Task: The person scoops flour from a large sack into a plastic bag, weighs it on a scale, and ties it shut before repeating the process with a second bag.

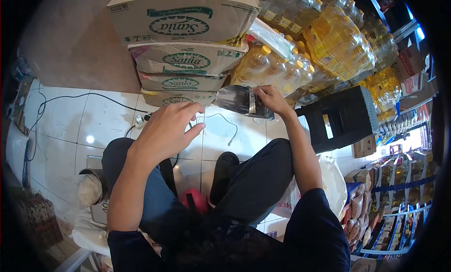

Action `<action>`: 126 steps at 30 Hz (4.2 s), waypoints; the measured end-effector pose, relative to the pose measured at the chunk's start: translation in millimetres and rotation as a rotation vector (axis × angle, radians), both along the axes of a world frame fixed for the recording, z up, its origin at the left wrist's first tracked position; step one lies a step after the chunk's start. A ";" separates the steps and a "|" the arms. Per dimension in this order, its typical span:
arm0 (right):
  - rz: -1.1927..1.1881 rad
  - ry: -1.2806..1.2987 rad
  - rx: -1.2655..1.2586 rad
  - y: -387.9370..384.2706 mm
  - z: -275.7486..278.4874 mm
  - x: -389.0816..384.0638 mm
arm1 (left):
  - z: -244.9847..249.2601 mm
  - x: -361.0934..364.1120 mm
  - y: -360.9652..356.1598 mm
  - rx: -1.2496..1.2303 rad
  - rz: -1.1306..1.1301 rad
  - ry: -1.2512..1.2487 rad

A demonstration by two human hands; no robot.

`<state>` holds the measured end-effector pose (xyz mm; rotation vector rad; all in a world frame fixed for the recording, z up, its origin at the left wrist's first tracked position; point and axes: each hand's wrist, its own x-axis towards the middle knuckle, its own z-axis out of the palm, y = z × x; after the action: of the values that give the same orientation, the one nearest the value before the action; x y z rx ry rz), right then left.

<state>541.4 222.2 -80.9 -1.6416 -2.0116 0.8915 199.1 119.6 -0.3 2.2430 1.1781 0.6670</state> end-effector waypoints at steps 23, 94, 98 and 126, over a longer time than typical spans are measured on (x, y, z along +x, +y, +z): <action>0.078 0.303 -0.221 -0.5 -5.2 2.2 | -3.9 -6.1 -0.8 0.032 -0.018 -0.004; 0.087 0.241 -0.121 0.4 -8.3 1.7 | -5.3 -13.3 -4.3 -0.003 0.012 0.058; -0.082 0.464 -0.311 -4.4 3.1 -4.6 | -5.8 -13.4 -4.0 -0.005 0.009 0.047; 0.120 -0.024 -0.061 -4.3 0.3 -8.5 | -7.7 -15.2 -4.2 0.002 0.009 0.042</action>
<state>532.9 218.0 -80.5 -1.5841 -2.1379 0.9883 183.9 115.4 -7.9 2.2649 1.2081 0.6278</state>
